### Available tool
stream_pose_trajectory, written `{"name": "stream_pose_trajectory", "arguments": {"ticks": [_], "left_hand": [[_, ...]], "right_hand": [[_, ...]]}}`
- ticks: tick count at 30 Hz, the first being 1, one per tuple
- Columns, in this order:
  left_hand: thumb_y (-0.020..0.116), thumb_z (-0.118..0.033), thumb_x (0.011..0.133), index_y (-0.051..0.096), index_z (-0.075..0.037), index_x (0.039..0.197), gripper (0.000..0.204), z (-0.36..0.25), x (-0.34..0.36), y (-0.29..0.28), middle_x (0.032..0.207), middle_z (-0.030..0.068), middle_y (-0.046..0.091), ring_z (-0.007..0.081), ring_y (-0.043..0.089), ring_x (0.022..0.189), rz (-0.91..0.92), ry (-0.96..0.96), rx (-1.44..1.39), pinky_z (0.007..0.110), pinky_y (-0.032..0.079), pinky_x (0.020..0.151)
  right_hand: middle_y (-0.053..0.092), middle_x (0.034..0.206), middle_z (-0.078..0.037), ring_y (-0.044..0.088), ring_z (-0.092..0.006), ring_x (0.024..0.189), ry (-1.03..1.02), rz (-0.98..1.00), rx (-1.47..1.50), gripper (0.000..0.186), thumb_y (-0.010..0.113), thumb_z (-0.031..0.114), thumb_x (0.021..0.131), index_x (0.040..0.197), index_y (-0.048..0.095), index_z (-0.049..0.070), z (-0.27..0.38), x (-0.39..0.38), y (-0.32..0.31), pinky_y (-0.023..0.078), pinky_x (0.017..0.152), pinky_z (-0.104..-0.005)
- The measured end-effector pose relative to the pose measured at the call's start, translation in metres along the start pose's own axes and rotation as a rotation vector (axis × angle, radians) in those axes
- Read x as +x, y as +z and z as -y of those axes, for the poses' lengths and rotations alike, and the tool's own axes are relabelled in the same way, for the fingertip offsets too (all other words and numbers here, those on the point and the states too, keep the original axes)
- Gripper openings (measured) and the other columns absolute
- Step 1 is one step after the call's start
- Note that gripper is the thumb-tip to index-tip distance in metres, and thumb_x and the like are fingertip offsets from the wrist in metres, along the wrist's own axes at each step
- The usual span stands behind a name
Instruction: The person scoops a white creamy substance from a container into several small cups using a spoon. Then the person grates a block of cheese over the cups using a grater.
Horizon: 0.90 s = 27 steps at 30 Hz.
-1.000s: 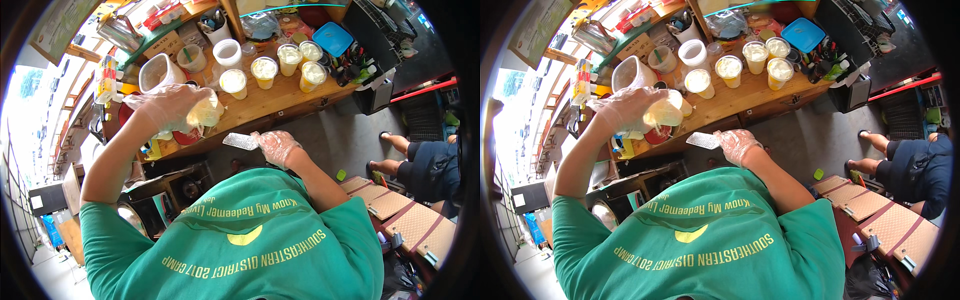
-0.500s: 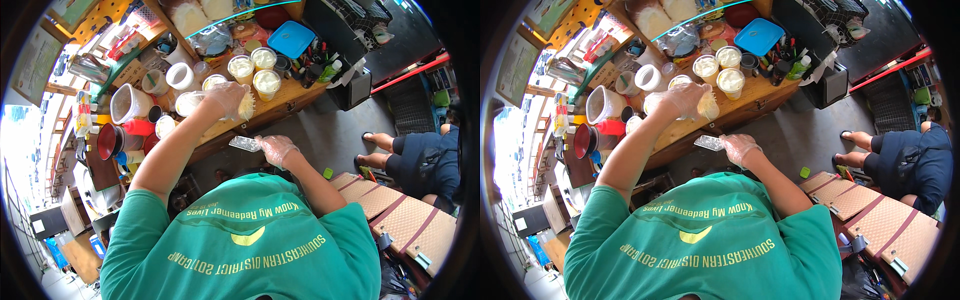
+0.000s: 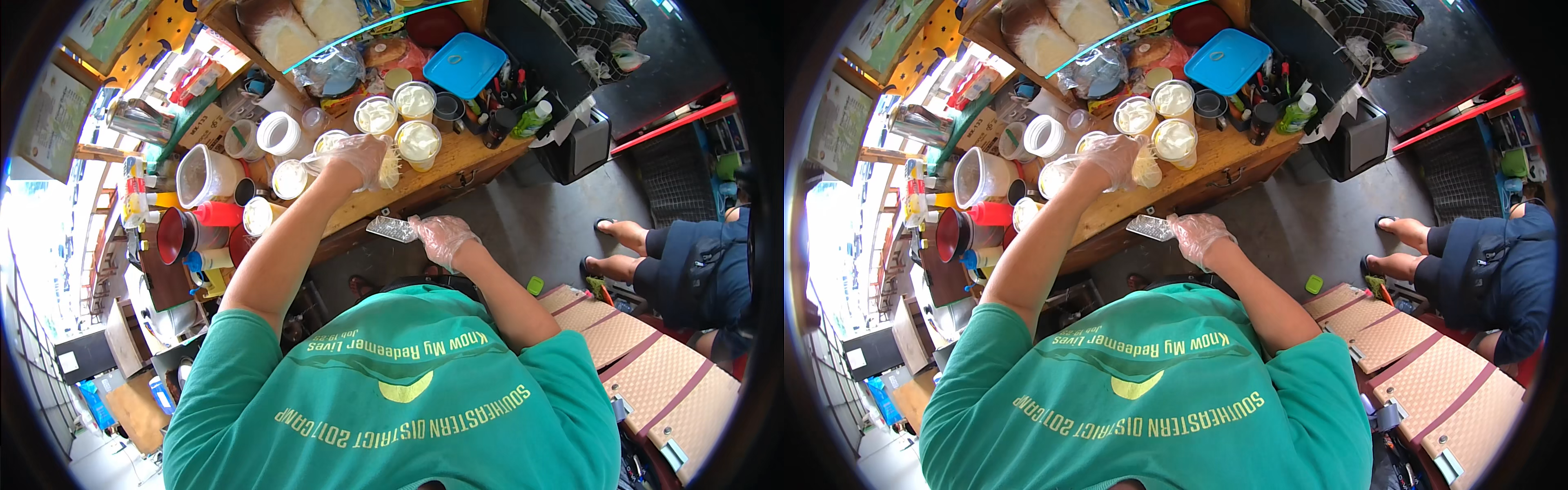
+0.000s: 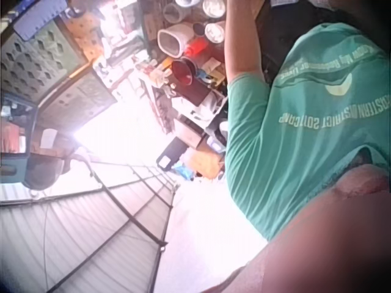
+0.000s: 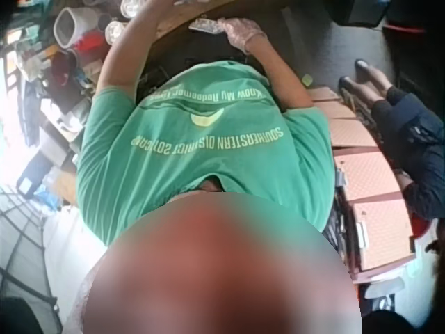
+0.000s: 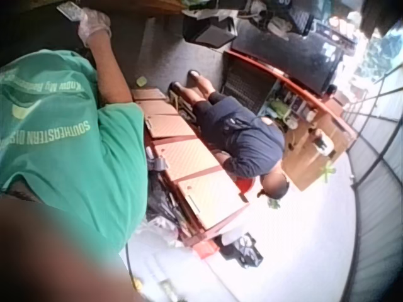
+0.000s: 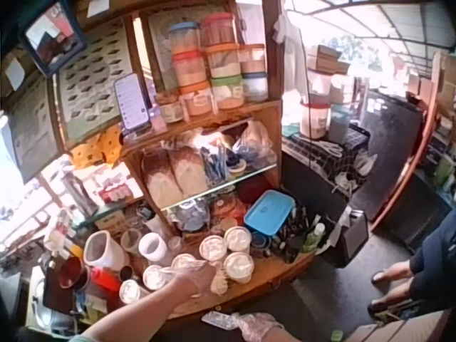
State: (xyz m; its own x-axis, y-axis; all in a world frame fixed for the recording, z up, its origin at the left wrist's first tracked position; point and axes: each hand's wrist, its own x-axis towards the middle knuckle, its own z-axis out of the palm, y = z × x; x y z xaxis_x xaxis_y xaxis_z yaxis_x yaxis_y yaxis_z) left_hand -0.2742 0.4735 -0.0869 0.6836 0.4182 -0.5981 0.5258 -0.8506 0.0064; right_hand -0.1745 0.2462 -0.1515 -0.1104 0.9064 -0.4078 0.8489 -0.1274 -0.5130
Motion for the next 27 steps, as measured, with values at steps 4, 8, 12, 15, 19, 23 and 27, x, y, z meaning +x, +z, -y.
{"name": "stream_pose_trajectory", "arguments": {"ticks": [4,8,12,15,19,23,27], "left_hand": [[0.095,-0.026,0.068,0.043,-0.007,0.156,0.104,-0.005,-0.006,-0.007,0.118,0.0203,0.072,0.0373,0.071,0.113,0.014,-0.023,0.042,0.050,0.058,0.092],[0.097,-0.029,0.067,0.040,-0.006,0.158,0.109,-0.013,-0.020,-0.020,0.115,0.0207,0.073,0.0368,0.071,0.112,-0.015,-0.032,0.046,0.050,0.058,0.090],[0.097,-0.035,0.067,0.038,-0.010,0.160,0.113,-0.018,-0.056,-0.035,0.112,0.0212,0.073,0.0372,0.072,0.109,-0.086,-0.089,0.076,0.050,0.058,0.090],[0.094,-0.040,0.068,0.041,-0.020,0.160,0.109,0.005,-0.112,-0.037,0.113,0.0195,0.074,0.0365,0.073,0.107,-0.265,-0.169,0.069,0.049,0.058,0.094],[0.092,-0.032,0.060,0.048,-0.016,0.154,0.105,0.081,-0.170,-0.034,0.112,0.0210,0.074,0.0395,0.072,0.107,-0.249,-0.312,-0.045,0.047,0.057,0.096],[0.098,-0.024,0.052,0.039,-0.013,0.161,0.124,0.131,-0.181,0.008,0.118,0.0223,0.073,0.0371,0.070,0.113,-0.009,-0.436,-0.072,0.044,0.056,0.102],[0.102,-0.025,0.051,0.033,-0.015,0.163,0.132,0.154,-0.176,0.059,0.127,0.0210,0.069,0.0379,0.066,0.120,0.103,-0.429,-0.075,0.045,0.055,0.105]], "right_hand": [[0.074,0.117,-0.018,0.070,-0.0364,0.113,-0.026,-0.011,0.000,0.033,0.049,0.008,0.098,0.128,0.062,0.005,-0.003,0.000,-0.002,0.055,0.096,-0.0479],[0.074,0.119,-0.017,0.070,-0.0347,0.114,-0.022,0.029,-0.039,0.038,0.047,0.008,0.100,0.135,0.061,0.006,-0.003,0.000,-0.006,0.055,0.097,-0.0472],[0.074,0.119,-0.017,0.070,-0.0343,0.113,-0.042,0.011,-0.062,0.040,0.047,0.009,0.099,0.137,0.061,0.006,-0.004,0.002,-0.006,0.055,0.096,-0.0472],[0.075,0.116,-0.017,0.072,-0.0342,0.110,-0.057,0.022,-0.121,0.043,0.049,0.010,0.098,0.140,0.059,0.007,-0.003,0.003,-0.005,0.056,0.095,-0.0473],[0.074,0.115,-0.018,0.072,-0.0350,0.109,-0.082,0.066,-0.139,0.046,0.049,0.008,0.097,0.142,0.057,0.006,0.005,0.005,-0.006,0.057,0.094,-0.0467],[0.074,0.114,-0.017,0.071,-0.0359,0.109,-0.067,0.092,-0.161,0.046,0.051,0.007,0.095,0.140,0.057,0.007,0.019,0.004,-0.001,0.057,0.093,-0.0475],[0.075,0.112,-0.017,0.072,-0.0365,0.107,-0.061,0.076,-0.174,0.045,0.052,0.006,0.094,0.139,0.058,0.008,0.036,0.007,0.012,0.057,0.092,-0.0484]]}}
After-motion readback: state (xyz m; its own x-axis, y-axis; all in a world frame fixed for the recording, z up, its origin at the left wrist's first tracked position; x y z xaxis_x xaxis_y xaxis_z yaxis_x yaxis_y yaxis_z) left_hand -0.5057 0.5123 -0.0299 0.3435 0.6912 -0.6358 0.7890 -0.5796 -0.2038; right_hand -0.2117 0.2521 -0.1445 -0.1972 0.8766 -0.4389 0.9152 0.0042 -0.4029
